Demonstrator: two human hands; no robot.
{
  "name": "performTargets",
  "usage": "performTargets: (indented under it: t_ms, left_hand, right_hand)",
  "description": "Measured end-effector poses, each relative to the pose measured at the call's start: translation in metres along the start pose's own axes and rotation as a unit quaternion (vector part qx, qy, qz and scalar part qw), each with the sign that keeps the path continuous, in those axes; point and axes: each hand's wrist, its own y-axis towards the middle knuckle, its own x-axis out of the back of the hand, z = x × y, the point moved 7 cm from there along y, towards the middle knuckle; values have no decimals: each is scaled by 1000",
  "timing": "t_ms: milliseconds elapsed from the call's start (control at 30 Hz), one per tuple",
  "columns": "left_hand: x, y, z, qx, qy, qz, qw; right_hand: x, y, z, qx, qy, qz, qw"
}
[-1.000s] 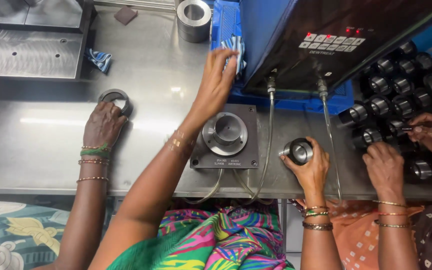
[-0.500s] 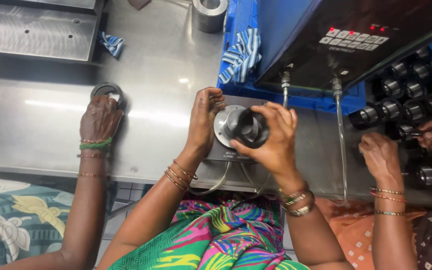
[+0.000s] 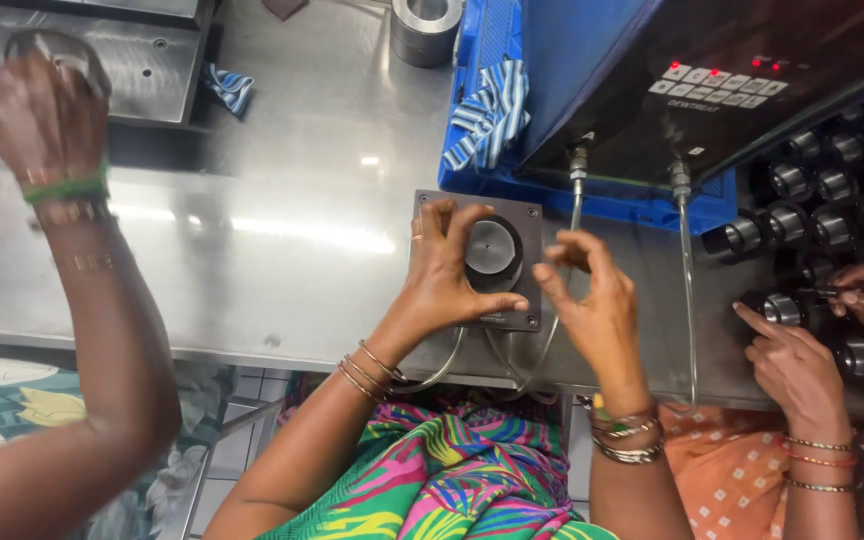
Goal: Inspecting, measuring, and marking metal cylinders using a testing jig and digital gauge.
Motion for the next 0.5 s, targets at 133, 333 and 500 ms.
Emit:
performTargets:
  t_ms: [133, 333, 500]
  left_hand:
    - [-6, -6, 14, -4, 71, 26, 997]
    - [-7, 1, -2, -84, -36, 128, 988]
    - [-11, 6, 8, 27, 43, 91, 995]
  right_hand:
    - [8, -19, -16, -52, -197, 85, 975]
    - [-16, -37, 18, 126, -304, 69, 942]
    - [-24, -36, 3, -16, -274, 151, 950]
